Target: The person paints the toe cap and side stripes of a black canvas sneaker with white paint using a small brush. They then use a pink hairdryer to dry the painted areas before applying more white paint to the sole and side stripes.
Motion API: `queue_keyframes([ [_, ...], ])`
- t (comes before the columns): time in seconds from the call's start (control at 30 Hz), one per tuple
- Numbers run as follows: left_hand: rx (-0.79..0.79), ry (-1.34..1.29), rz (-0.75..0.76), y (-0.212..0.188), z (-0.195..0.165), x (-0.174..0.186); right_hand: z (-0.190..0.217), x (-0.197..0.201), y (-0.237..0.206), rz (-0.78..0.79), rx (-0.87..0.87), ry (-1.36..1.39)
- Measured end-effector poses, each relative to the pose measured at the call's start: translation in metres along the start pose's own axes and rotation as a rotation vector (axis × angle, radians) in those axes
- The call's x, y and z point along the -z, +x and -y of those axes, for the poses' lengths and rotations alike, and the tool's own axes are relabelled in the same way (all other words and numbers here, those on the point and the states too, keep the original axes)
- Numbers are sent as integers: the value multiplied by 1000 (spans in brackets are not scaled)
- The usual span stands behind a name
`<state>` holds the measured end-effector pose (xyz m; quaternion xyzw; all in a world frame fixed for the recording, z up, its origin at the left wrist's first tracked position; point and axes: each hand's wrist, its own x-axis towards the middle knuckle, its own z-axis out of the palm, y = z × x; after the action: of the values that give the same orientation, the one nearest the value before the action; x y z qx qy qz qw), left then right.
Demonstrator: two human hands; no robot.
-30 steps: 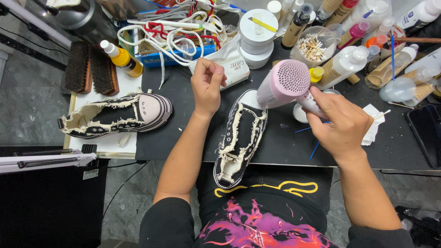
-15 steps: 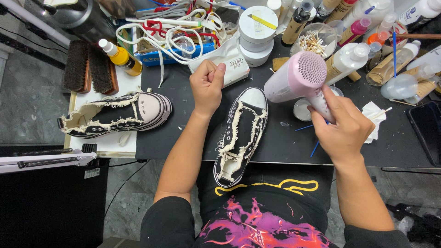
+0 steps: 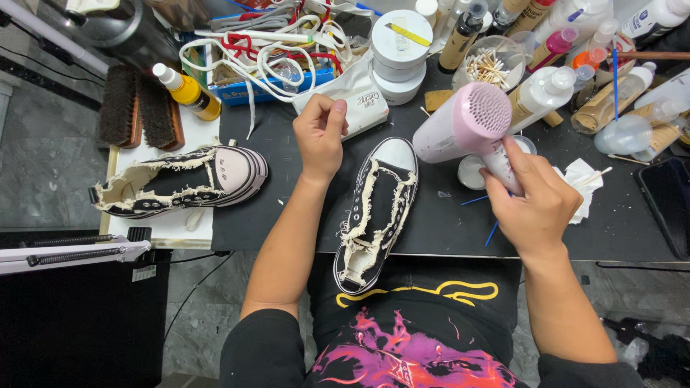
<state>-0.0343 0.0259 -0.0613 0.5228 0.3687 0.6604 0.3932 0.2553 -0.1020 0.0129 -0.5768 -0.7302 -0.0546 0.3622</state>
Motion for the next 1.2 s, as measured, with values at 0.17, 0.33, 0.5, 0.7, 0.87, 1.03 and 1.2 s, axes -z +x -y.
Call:
queue_keyframes([
  [0.17, 1, -36, 3, 0, -2, -1, 5, -6, -2, -19, -1, -38],
  [0.33, 3, -69, 0, 1, -1, -2, 6, -8, 2, 8, -13, 31],
  [0.5, 9, 10, -6, 0, 0, 0, 6, -8, 11, 29, 5, 25],
  [0.7, -12, 89, -19, 1, 2, 1, 10, -8, 22, 55, 67, 37],
  [0.87, 14, 64, -21, -1, 4, 1, 13, -10, 27, 43, 69, -21],
  [1.03, -26, 92, -25, -1, 1, 0, 16, -8, 29, 2, 67, -40],
  [1.2, -28, 115, -25, 0, -2, 1, 18, -6, 31, 35, 113, -25],
])
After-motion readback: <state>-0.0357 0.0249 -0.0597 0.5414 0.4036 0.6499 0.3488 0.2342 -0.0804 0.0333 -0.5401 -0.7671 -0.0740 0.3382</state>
